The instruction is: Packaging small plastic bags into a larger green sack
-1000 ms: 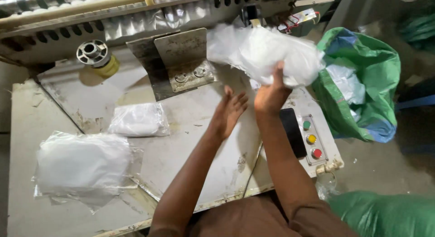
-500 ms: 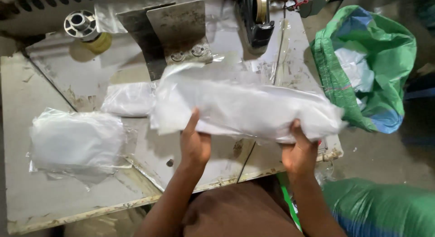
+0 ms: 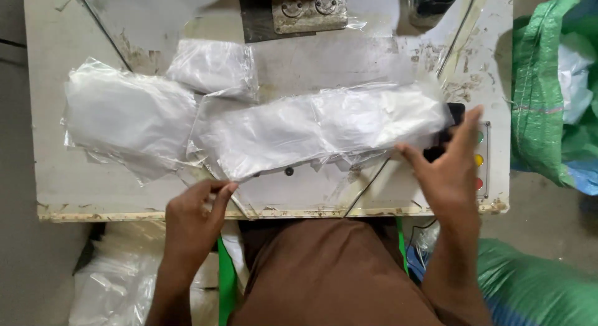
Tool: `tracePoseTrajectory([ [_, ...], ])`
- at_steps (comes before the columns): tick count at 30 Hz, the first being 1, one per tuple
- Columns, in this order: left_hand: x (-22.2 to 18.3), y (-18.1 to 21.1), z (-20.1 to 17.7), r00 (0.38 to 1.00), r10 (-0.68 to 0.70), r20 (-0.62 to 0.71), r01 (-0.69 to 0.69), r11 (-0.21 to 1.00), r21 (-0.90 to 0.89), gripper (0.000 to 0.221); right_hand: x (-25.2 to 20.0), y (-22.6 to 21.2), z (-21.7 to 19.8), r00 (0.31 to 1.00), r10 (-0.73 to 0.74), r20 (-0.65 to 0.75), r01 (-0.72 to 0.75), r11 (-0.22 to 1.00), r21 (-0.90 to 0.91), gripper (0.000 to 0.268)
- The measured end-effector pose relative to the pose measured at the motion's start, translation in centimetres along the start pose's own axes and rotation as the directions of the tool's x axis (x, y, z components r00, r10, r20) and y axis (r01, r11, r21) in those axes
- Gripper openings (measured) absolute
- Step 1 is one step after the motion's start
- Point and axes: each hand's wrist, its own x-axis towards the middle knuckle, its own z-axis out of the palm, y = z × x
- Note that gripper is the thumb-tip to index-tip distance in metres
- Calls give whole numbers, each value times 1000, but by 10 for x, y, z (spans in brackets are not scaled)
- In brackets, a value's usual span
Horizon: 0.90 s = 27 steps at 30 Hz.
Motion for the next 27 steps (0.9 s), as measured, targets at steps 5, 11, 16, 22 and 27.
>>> tracePoseTrajectory([
  [5, 106, 7, 30, 829, 553, 87, -557, 831, 21, 48, 73, 2, 7, 522, -842, 137, 841, 481, -246, 74],
  [11, 151, 9, 107, 887, 373, 274, -454, 816, 358, 93, 153, -5, 87, 482, -728, 488, 874, 359, -328, 102],
  [16, 146, -14, 126, 900, 362, 243, -431, 821, 374, 86, 154, 14, 119, 577, -558, 596, 816, 394, -422, 83],
  [22, 123, -26, 134, 801, 554, 227, -598, 753, 275, 45, 120, 57, 112, 340, -826, 449, 900, 146, -411, 27],
  [27, 109, -48, 156, 742, 670, -18, -567, 641, 517, 18, 125, 97, 123, 145, -966, 213, 860, 16, -510, 10],
])
